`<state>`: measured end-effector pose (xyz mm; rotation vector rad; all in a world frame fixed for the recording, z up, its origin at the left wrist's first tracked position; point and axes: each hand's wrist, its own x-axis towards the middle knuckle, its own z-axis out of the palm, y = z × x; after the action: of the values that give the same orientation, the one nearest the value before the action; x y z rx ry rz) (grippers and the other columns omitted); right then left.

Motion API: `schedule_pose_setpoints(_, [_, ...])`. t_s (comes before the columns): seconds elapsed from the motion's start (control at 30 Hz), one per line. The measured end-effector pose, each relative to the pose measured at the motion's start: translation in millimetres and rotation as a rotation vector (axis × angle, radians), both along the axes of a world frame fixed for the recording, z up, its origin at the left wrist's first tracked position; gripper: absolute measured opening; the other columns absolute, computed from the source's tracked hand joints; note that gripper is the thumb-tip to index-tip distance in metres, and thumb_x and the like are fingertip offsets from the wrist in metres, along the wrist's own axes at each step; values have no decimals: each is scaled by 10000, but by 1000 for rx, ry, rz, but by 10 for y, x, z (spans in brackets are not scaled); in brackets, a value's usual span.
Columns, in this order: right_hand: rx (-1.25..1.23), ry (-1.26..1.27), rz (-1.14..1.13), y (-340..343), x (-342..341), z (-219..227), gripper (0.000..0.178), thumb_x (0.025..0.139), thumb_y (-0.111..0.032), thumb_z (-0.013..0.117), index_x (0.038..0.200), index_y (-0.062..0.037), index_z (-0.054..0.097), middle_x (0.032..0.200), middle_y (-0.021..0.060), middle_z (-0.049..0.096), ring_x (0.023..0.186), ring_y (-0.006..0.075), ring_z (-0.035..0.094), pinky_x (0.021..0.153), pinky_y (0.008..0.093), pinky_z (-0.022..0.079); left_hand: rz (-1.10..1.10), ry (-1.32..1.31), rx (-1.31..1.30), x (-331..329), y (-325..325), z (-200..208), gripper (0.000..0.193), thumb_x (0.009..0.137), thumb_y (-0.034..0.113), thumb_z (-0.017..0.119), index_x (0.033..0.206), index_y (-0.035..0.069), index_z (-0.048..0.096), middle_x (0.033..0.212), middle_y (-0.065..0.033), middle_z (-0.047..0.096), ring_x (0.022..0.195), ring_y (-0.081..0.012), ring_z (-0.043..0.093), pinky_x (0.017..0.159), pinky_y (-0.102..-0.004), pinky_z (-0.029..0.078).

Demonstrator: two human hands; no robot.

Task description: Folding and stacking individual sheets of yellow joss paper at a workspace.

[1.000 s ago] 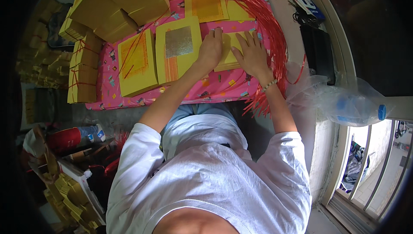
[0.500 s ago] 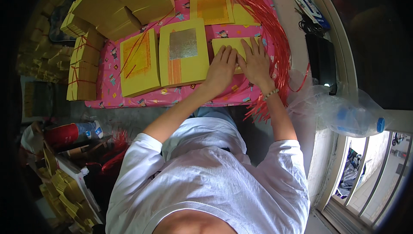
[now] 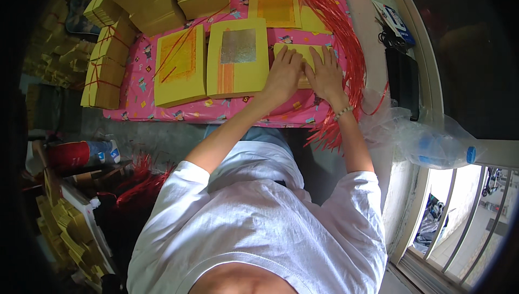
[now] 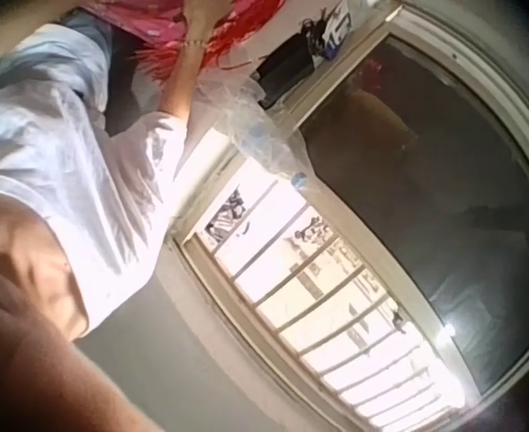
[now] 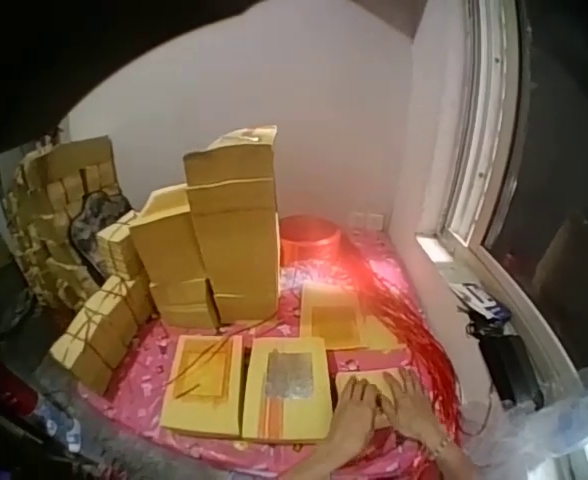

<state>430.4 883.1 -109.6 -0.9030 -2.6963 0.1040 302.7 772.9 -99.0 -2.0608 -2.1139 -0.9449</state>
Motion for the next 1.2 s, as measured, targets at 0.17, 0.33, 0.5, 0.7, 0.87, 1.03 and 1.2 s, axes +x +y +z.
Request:
schedule_pose_setpoints(0.17, [-104,-141,-73,-33,-51,309,549,939,-434,413,1386,-115,394,1421,234,332,1345,408,258,1062,508,260,-6,-477,175,-320,-459,407,324,794,13,586,1114,-10,541,1058,-220,549,1063,-394,493,929,-450,410])
schedule_pose_setpoints(0.33, [2,-99,-68,1,-83,506,526,928,-441,449,1333,-107,456,1332,234,427,1289,411,338,1013,554,301,77,-428,210,-769,-1133,445,344,770,2,600,1110,32,559,1032,-194,567,1009,-376,518,854,-438,433])
schedule_pose_setpoints(0.5, [-82,296,303,-366,-424,1031,328,858,-216,612,1125,-30,573,1027,172,576,962,332,563,817,386,461,211,-315,81,-962,-1576,393,332,767,20,642,1092,61,586,1065,-144,590,999,-333,539,863,-387,438])
schedule_pose_setpoints(0.7, [-258,-39,574,-979,-850,880,323,745,-192,709,992,-39,568,960,136,570,910,323,578,764,405,479,179,-210,55,-1048,-1679,226,411,698,38,718,1087,71,590,1105,-119,542,1003,-318,512,842,-378,448])
schedule_pose_setpoints(0.87, [-85,-103,628,-1032,-1000,649,309,720,-223,718,922,-53,557,873,123,549,850,311,586,712,418,477,147,-266,1,-1112,-1692,155,307,694,23,707,988,58,624,1012,-88,587,979,-294,532,814,-365,470])
schedule_pose_setpoints(1.03, [-153,-200,655,-959,-1045,731,261,736,-251,696,870,-50,597,821,110,576,792,312,599,677,416,479,119,-277,9,-1157,-1705,113,264,697,16,699,949,50,626,981,-77,601,961,-287,538,797,-362,477])
schedule_pose_setpoints(1.2, [-225,-229,692,-870,-1091,761,212,790,-246,638,793,-35,652,754,134,612,707,335,599,651,419,472,104,-272,-15,-1193,-1678,166,212,717,19,691,923,49,648,943,-79,610,920,-281,547,784,-365,481])
